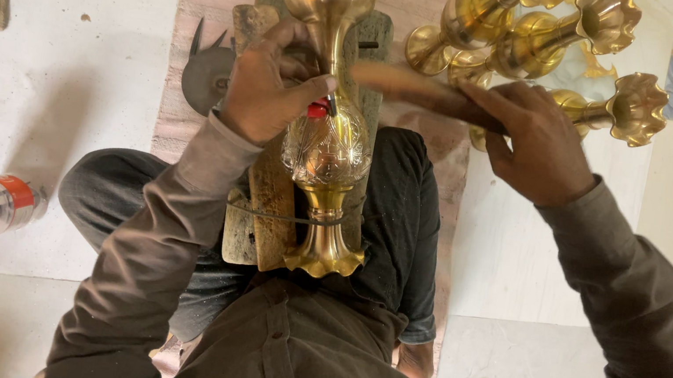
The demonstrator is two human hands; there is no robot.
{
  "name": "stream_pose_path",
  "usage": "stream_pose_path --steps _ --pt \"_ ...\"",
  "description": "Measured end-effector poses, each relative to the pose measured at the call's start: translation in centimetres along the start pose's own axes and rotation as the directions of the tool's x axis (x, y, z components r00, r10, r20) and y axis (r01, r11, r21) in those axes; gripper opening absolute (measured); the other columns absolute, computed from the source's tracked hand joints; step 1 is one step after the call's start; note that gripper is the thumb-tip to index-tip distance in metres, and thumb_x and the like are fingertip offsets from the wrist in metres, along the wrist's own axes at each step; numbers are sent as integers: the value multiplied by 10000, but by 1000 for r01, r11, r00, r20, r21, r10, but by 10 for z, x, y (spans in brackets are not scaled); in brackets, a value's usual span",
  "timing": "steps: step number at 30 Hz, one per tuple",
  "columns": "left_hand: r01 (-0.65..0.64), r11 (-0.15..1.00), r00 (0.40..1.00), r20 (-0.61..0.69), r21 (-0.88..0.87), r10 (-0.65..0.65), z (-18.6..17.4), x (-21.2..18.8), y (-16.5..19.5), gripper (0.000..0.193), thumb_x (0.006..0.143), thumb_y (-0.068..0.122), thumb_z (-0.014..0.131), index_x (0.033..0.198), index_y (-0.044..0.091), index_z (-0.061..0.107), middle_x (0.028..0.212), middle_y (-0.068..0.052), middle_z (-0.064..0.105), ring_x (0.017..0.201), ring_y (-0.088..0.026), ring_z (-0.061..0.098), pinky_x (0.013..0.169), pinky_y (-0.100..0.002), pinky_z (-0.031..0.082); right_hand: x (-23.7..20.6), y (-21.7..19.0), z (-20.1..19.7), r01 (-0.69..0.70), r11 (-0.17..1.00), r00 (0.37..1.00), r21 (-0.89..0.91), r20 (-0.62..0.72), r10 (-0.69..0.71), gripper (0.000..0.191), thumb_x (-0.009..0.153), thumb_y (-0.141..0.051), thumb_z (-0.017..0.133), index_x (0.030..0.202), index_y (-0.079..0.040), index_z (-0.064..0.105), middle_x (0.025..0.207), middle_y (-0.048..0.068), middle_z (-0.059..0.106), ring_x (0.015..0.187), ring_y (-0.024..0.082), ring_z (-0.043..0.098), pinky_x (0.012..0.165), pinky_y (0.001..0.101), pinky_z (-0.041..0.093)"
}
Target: The person sits cross-legged on the floor with a brass candlestick-like object held against a wooden stake. They hold a small punch against the brass with one hand and repeatedly strike it with a wooden mallet in the other hand, repositioning the punch to work different spots on the object's surface.
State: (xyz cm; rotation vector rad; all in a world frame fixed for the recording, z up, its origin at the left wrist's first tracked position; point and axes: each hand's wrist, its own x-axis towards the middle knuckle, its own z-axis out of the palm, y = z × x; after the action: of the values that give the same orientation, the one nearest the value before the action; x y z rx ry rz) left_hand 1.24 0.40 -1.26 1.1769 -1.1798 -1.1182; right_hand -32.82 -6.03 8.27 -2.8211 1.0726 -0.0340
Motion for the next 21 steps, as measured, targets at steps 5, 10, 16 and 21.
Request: stream_pose_path --steps 5,10,16,21 --pt "-144 988 976 -158 51 151 12 -13 0 393 915 -21 783 1255 -43 588 1070 -197 768 872 -217 804 751 -303 710 19 -10 -34 95 986 995 -135 -4 -97 547 932 23 629 1445 -162 660 1117 130 686 921 284 626 779 438 522" --pt "-46 998 982 -183 -35 39 15 -15 6 434 927 -14 755 1308 -31 548 949 -175 786 788 -185 800 679 -273 684 38 -24 -69 218 912 972 -348 -4 -234 634 757 -72 702 1384 -169 674 1085 121 701 989 295 652 897 475 527" --pt "-24 999 979 -201 38 32 16 -12 12 429 929 2 758 1316 -2 571 927 -181 796 754 -197 815 658 -269 694 62 -18 -96 226 920 968 -319 -33 -249 562 790 -54 744 1350 -75 703 1071 189 727 931 342 691 820 469 553" --pt "-11 993 969 -243 120 40 18 -13 14 433 922 24 773 1305 11 570 910 -187 798 737 -217 818 636 -300 690 88 2 -95 292 948 956 124 -52 -288 265 952 13 637 1208 74 611 1038 183 697 890 256 711 720 329 553"
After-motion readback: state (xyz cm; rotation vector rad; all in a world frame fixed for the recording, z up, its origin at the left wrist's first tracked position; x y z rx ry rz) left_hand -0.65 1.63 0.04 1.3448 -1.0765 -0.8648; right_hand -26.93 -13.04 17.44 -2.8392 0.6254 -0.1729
